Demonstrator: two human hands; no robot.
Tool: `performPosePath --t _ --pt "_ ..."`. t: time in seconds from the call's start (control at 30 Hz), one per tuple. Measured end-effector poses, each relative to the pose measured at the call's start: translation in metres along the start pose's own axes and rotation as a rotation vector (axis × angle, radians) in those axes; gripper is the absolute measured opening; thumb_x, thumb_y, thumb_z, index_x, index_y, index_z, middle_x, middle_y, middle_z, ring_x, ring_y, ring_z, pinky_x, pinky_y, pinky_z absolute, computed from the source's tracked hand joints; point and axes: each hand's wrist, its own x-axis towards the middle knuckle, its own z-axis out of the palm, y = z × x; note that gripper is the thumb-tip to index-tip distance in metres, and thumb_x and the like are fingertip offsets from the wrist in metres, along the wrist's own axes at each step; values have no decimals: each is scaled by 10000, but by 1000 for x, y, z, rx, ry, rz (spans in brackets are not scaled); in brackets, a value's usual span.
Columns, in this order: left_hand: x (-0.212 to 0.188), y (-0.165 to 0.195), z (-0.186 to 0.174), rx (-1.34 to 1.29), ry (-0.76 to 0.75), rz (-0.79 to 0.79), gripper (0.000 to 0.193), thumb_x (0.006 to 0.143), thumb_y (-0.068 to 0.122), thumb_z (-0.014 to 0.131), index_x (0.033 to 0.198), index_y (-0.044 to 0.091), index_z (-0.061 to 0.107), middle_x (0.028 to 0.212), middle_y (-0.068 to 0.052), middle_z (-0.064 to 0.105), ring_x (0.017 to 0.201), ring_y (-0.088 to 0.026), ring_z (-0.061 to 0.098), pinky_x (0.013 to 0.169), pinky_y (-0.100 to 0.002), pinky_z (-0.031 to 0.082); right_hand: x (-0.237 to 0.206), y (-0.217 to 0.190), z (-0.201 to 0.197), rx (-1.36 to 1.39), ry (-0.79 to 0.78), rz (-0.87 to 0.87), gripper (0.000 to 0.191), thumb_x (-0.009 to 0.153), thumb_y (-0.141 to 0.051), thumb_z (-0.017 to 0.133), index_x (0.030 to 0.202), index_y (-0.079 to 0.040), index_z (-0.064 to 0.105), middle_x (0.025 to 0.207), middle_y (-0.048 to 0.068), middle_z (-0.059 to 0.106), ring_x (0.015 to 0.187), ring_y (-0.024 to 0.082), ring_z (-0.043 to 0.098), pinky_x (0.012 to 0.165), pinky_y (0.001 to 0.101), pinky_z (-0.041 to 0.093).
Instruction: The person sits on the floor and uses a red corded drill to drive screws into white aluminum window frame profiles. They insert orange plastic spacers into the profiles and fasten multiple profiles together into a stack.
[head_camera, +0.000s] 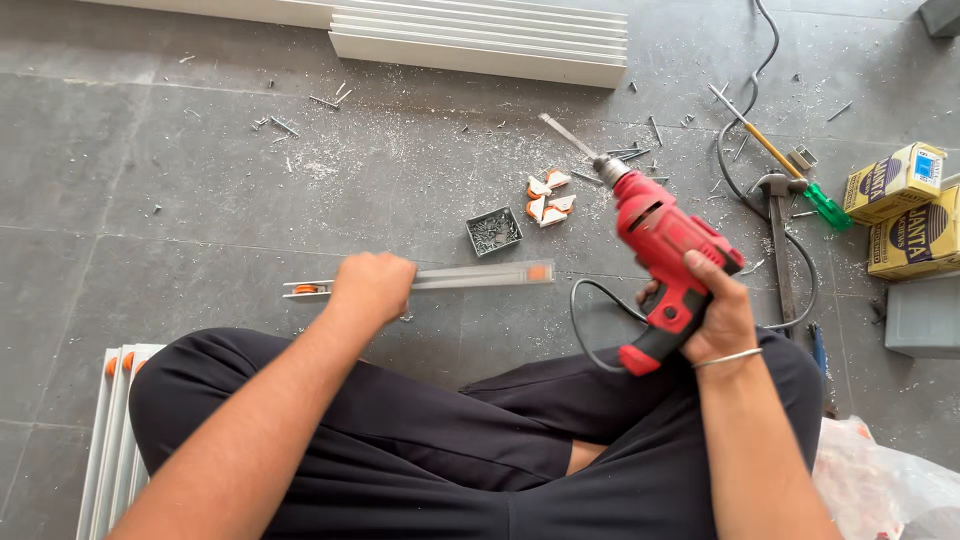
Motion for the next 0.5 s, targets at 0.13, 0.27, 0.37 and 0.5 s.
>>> performPosePath --t 0.13,0.27,0.37,0.5 --pt "18 -5 -46 -104 -4 -190 260 830 216 709 1071 135 761 1113 -158 744 1045 -358 726 883 -479 587 6 -17 -15 84 63 -82 544 939 -237 715 1395 23 572 1189 257 683 830 263 688 831 491 590" --pt "37 -16 -71 -343 83 -463 334 800 214 721 1107 86 756 1117 -185 734 1031 -376 713 870 -483 579 4 -24 -18 148 76 -132 552 952 -240 715 1416 20 569 1219 267 678 855 263 683 858 488 583" --pt "43 -21 -66 -685 97 -700 337 797 171 696 1110 52 731 1026 -178 762 865 -344 767 746 -443 623 0 -26 -19 158 67 -156 563 949 -237 715 1424 25 569 1229 287 677 861 261 682 862 487 582" --pt "40 -16 -30 -974 261 -923 281 795 143 703 1035 -3 710 875 -176 748 662 -292 748 572 -411 640 -2 -26 -19 165 104 -139 553 948 -239 714 1411 29 574 1208 299 678 835 263 680 845 488 587"
